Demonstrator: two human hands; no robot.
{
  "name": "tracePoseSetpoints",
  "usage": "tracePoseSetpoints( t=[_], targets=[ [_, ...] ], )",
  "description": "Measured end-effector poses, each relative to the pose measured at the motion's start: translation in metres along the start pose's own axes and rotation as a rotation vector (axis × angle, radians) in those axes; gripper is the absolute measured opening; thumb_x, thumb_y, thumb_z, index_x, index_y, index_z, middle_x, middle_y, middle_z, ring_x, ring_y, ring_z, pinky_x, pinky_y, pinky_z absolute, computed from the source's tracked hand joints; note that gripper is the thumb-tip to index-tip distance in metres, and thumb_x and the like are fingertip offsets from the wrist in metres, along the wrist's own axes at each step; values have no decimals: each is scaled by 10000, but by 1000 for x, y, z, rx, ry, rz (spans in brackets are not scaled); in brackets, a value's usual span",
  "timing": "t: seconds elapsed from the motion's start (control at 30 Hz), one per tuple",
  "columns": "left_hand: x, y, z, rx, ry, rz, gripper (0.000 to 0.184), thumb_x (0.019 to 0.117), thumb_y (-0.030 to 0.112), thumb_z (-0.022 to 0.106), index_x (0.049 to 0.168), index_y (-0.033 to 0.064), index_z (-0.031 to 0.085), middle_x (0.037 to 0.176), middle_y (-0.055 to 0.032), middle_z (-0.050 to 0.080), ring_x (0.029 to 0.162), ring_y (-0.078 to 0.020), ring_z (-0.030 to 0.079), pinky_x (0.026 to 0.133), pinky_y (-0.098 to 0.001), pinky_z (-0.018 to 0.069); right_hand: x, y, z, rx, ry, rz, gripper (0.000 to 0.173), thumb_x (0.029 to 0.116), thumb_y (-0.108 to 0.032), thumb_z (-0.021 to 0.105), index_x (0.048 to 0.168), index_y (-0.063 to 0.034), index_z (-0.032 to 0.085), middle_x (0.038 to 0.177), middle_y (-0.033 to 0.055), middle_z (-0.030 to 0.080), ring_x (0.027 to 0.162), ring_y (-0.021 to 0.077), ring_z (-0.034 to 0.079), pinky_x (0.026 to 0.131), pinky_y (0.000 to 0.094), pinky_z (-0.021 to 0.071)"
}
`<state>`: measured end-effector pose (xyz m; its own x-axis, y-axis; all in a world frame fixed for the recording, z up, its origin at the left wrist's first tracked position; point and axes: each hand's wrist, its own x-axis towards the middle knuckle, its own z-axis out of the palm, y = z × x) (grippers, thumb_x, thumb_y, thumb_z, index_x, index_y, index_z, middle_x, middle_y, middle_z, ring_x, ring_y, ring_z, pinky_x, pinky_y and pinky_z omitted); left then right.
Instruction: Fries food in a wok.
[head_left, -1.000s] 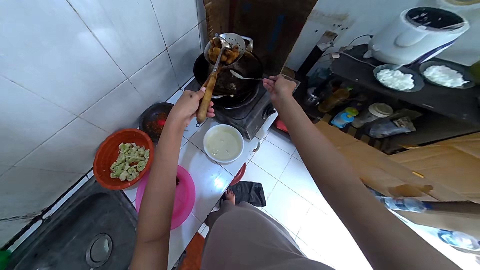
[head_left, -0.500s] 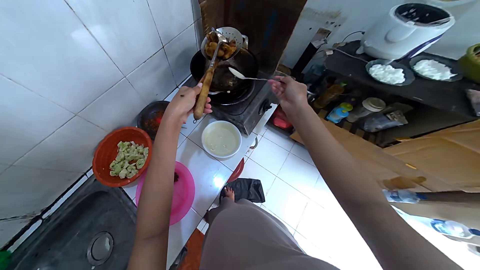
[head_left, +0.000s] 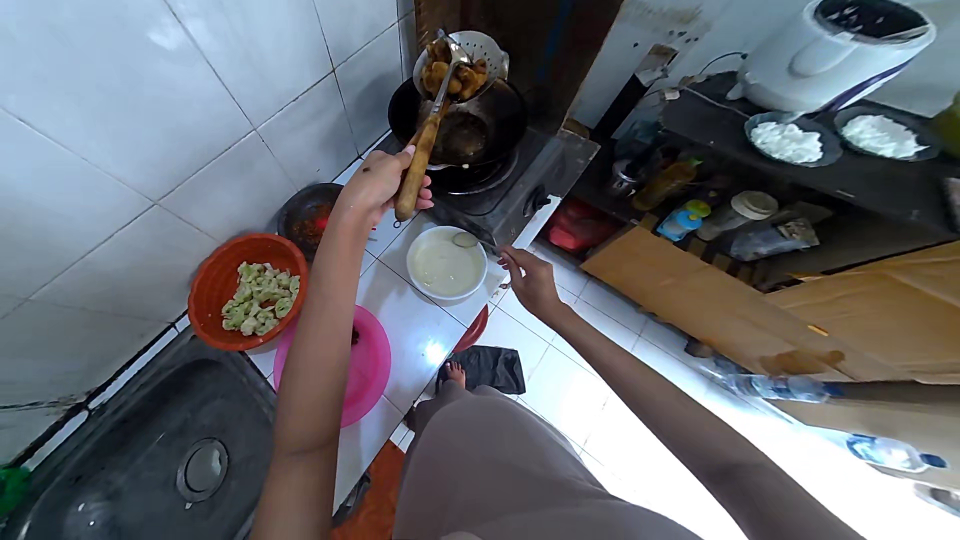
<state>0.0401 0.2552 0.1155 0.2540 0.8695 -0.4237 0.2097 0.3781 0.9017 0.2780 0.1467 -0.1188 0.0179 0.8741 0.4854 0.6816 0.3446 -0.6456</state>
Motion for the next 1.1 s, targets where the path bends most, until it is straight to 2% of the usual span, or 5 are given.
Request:
tracePoseSetpoints(
  t=[0.33,0.63,0.8,0.93,1.1],
  targets=[
    [-7,-1,1,3,-2,1,349,1135,303,308,1114,29,525,732,-9,590,572,-68,623,589,-220,574,9,-8,23,604,185,884,329,1114,-55,349,1160,158,596,805,127,707,665,81,706,687,238,604],
    [-9,-3,0,16,-2,8,353,1136,310,297,1130,37,522,736,-4,606,572,-66,624,580,-216,568,-1,-15,24,435,140,434,304,1077,-42,418,1150,148,644,866,133,739,764,78,732,773,234,606],
    [-9,-2,-1,4,4,-1,346,1134,310,311,1122,35,522,731,-8,609,567,-68,630,572,-215,572,-9,-10,29,244,73,173,286,1032,-2,468,1133,152,686,916,230,738,805,192,746,810,292,604],
    [-10,-2,-1,1,5,1,339,1134,303,317,1132,29,516,729,-8,605,566,-68,630,575,-214,575,-14,-12,37,258,66,266,292,1042,-19,458,1116,142,691,881,200,744,767,163,747,768,274,609],
    [-11,-1,-4,-19,5,0,327,1132,303,326,1152,29,505,734,-20,610,562,-74,635,566,-215,577,2,-24,21,444,183,715,303,1086,-46,402,1098,141,641,774,108,717,631,81,706,636,238,601]
  ],
)
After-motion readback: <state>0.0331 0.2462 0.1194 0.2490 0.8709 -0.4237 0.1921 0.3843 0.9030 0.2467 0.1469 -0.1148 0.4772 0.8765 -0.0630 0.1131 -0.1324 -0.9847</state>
